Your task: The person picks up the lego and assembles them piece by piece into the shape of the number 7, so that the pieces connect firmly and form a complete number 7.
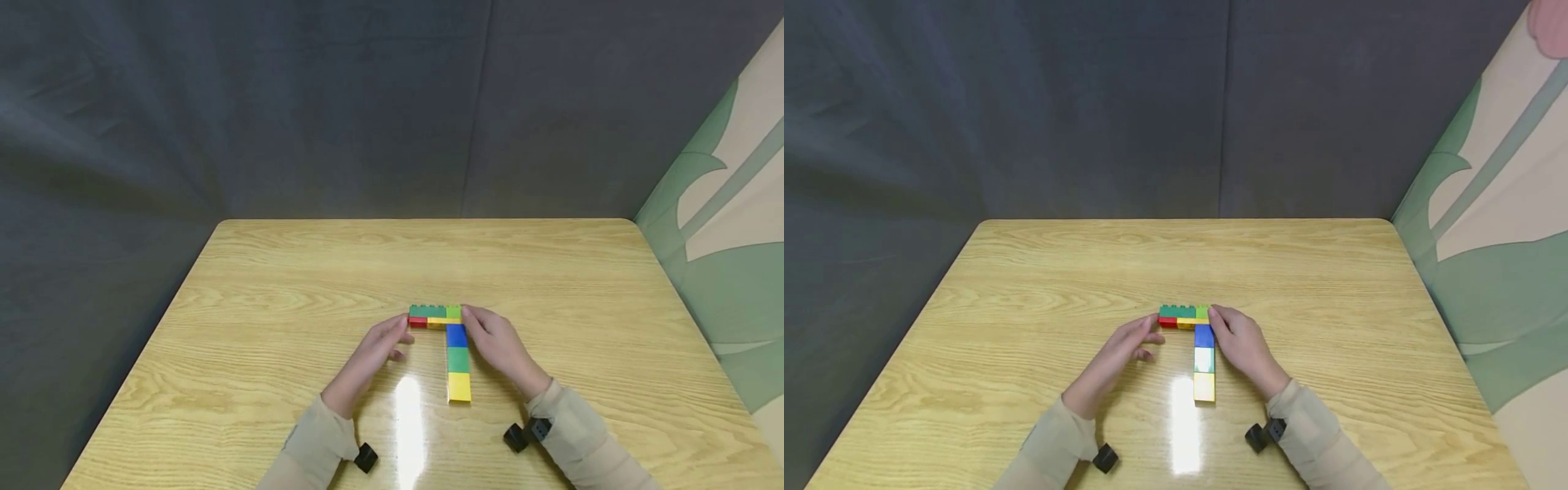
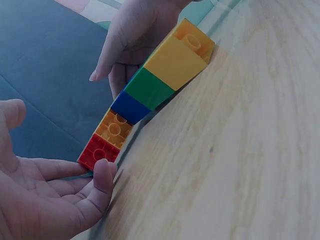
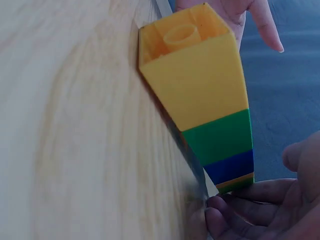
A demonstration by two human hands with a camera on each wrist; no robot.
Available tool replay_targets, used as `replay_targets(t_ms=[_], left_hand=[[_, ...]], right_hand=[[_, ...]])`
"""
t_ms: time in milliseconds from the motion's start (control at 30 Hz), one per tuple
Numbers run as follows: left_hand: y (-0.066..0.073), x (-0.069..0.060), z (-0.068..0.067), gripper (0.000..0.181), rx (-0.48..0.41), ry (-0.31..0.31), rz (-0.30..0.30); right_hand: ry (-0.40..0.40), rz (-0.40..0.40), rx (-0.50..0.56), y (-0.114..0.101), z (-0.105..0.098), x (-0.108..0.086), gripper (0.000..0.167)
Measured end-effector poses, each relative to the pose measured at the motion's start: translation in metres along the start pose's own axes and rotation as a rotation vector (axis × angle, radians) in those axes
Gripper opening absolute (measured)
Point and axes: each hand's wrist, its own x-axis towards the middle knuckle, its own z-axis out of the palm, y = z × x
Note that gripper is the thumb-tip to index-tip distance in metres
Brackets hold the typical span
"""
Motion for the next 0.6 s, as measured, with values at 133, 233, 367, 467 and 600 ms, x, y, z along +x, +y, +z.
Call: replay_targets(t_ms=[133,233,367,467,600], left_hand=[[-0.0022,0.0004,0.0001,0.066,0.008,-0.006,-0.002],[-0.0036,0.0013,0.0004,0.067,0.001,-0.012,0.010],[-0.0049,0.0035,0.0015,0.066,-0.009,-0.009,0.024],[-0.0056,0.0044,0.0026,0.065,-0.012,-0.005,0.035],[-0.0062,0.0054,0.0036,0.061,-0.013,-0.001,0.044]], right_hand=[[-0.003,-0.004,-0.016,0.0018,0.0008,0.0008,0.057],[-0.007,-0.004,-0.027,0.0019,0.0009,0.0007,0.057],[-0.009,-0.008,-0.043,0.0018,0.0006,0.0009,0.057],[-0.011,-0.019,-0.055,0.0018,0.0002,0.0010,0.057],[-0.016,-0.024,-0.057,0.0023,-0.0003,0.0005,0.059]])
